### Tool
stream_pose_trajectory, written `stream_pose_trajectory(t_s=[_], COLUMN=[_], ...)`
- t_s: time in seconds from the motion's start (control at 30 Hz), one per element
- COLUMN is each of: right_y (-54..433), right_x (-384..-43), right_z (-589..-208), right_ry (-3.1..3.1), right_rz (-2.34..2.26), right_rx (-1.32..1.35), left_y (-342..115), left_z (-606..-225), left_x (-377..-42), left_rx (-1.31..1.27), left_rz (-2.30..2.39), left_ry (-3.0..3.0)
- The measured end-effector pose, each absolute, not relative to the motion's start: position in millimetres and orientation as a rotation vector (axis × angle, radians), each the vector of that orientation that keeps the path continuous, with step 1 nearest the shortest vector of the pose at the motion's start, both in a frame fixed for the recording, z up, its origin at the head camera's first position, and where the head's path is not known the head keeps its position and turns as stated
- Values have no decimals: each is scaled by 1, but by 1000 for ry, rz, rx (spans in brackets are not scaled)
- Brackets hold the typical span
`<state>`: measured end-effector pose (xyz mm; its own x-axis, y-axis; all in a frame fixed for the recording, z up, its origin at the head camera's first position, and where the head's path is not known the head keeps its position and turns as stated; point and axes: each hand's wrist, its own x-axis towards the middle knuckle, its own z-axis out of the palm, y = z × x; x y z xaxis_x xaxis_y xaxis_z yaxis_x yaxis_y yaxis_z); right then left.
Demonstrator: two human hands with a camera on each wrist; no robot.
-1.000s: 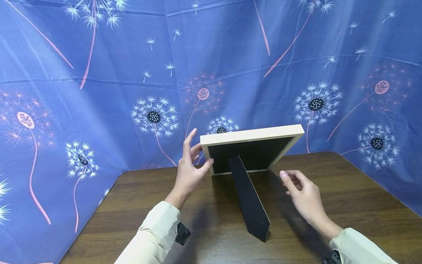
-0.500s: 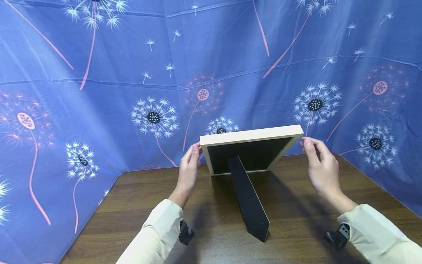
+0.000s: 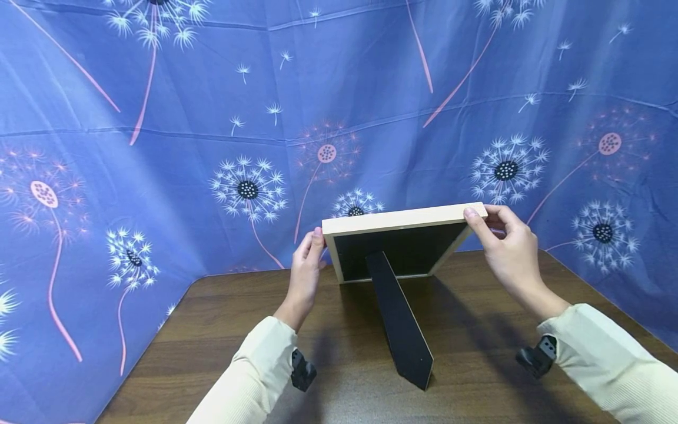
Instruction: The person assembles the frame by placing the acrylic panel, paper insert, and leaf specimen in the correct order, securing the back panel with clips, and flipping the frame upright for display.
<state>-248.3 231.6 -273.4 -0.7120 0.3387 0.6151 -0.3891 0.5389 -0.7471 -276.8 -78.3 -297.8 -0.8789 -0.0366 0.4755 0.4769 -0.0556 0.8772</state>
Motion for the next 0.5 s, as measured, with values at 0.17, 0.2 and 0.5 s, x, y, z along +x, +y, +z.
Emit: stream_pose_trajectory(t_s=[0.17, 0.2, 0.5], right_y=[234, 235, 238], right_x=[-250, -251, -256], right_z=[-273, -273, -276], right_ry=[-2018, -2019, -2014], right_rz=[1201, 1193, 1164], right_rx=[45, 46, 74], left_y=[-77, -77, -79], left_z=[-297, -297, -297], left_x=[-275, -275, -266], left_rx=[-450, -447, -478], left_rz=[-1964, -1951, -1859], left_ry=[-1916, -1930, -2007])
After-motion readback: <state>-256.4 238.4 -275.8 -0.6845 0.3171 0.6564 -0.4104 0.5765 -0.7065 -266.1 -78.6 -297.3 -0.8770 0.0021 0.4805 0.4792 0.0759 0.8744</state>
